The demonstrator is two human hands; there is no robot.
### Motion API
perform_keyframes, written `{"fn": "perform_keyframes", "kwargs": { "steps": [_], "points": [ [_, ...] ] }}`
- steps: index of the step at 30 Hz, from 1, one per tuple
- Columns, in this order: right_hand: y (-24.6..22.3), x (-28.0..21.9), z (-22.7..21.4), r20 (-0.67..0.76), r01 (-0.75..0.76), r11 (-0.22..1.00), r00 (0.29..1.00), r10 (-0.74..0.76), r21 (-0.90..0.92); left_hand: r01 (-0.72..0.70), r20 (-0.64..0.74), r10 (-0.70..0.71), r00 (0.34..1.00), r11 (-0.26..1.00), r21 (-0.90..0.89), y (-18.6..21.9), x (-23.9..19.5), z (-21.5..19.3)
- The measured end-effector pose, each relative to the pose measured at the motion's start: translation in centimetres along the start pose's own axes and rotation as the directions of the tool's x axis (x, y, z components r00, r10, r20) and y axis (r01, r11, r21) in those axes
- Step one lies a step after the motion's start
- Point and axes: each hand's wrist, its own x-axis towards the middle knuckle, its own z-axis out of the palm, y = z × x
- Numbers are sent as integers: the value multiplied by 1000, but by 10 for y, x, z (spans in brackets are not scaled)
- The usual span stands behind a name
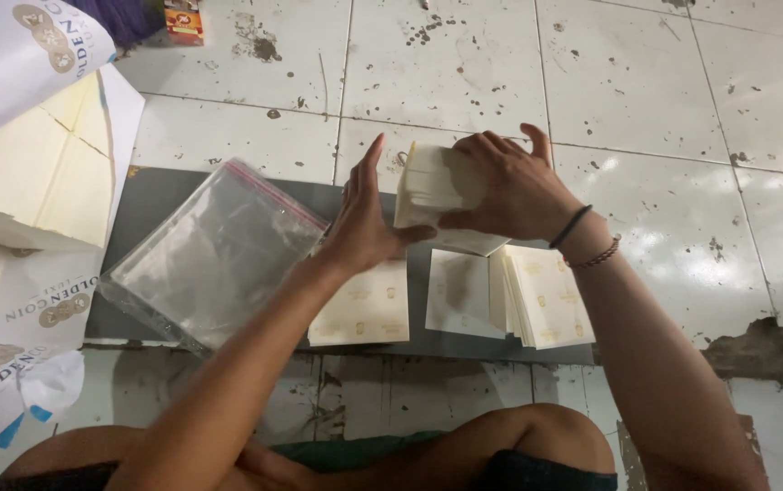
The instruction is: The person sits on the floor and takes small, square, patterned pads from a white bag. They place the pads on a dark mat, arranging them into neat stacks and aligning the edges by hand.
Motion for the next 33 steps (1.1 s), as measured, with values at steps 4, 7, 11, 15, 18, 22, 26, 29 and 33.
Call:
{"fn": "perform_keyframes", "kwargs": {
  "steps": [4, 7, 11, 15, 18, 22, 26, 29, 33],
  "points": [
    [5, 11, 39, -18, -6, 1000, 1000, 5, -31, -24, 118, 24, 993, 1000, -6, -33, 29, 5],
    [9, 11, 60, 41, -37, 998, 998, 39, -51, -40, 244, 24, 970, 997, 60, -53, 36, 8],
    [15, 1, 58, 57, -74, 990, 996, 68, 118, -9, 309, 15, 951, 1000, -22, -52, 33, 6],
    [33, -10, 58, 86, -149, 956, 988, 131, 255, -4, 322, 22, 946, 998, -57, -69, 39, 14],
    [46, -21, 63, 124, -221, 918, 974, 190, 328, 53, 352, -20, 936, 995, -82, -78, 41, 23],
    [45, -18, 60, 164, -250, 889, 966, 201, 382, 65, 386, -4, 923, 987, -145, -57, 34, 13],
    [41, -8, 57, 170, -155, 907, 981, 95, 390, 15, 360, 53, 932, 983, -184, -57, 35, 10],
    [32, -4, 48, 160, -81, 924, 987, 22, 373, 7, 355, 61, 933, 982, -188, -69, 36, 13],
    [35, -5, 41, -9, 87, 851, 995, -96, 518, 47, 390, 11, 921, 989, -139, -65, 36, 10]
  ]
}}
